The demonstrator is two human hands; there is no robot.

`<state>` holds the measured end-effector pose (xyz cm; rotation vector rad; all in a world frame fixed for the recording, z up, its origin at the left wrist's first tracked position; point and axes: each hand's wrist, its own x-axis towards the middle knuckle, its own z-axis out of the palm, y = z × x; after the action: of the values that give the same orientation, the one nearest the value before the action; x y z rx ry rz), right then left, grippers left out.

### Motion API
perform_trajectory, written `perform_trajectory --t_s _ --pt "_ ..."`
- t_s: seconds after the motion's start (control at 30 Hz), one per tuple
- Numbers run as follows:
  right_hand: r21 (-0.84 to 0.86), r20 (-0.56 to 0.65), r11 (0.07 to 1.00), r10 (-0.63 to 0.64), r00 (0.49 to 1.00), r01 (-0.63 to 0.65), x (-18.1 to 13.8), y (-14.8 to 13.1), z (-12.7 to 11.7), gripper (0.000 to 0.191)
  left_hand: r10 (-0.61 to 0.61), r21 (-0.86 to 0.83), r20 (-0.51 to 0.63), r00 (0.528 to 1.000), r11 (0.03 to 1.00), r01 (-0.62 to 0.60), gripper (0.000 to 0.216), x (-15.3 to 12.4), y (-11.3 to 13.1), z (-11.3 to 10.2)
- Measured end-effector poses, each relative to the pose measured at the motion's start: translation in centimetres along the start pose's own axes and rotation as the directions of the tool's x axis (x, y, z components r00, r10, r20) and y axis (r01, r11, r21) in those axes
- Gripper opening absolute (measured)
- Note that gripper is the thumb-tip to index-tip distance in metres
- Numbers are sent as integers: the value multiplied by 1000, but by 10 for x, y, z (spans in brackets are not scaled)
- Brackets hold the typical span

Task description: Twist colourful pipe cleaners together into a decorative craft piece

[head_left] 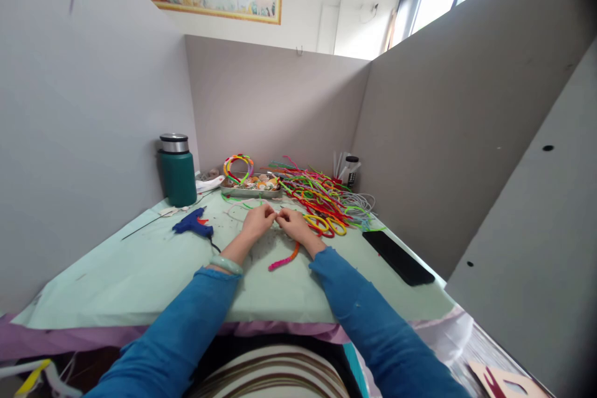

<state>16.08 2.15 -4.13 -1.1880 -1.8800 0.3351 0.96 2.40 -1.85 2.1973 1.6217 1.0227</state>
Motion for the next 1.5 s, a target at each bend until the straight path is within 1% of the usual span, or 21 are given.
perform_trajectory --t_s 0.07,0.13,0.23,0.4,0.73,1.07,1.5 --pt "19 -9 1000 9 1000 -9 1 2 0 15 66 -3 -7 998 998 -66 17 0 -1 1" --pt "42 -18 999 18 1000 -18 2 3 0 16 104 -25 -6 995 994 -104 19 1 -3 1" --pt "65 -32 997 32 999 -30 3 6 1 16 126 -35 -11 992 991 -127 22 2 -4 2" --pt "62 -47 998 24 999 -21 4 9 3 18 155 30 -9 988 987 -155 26 1 -2 2" --pt "4 -51 999 35 998 -35 2 5 2 18 125 150 45 991 980 -130 27 -1 1 -1" --pt "-25 -52 998 48 997 -50 1 3 1 17 153 183 51 987 970 -160 27 0 -2 2" --pt "-60 -35 997 46 998 -48 1 1 0 18 127 173 53 991 976 -134 26 0 -2 2"
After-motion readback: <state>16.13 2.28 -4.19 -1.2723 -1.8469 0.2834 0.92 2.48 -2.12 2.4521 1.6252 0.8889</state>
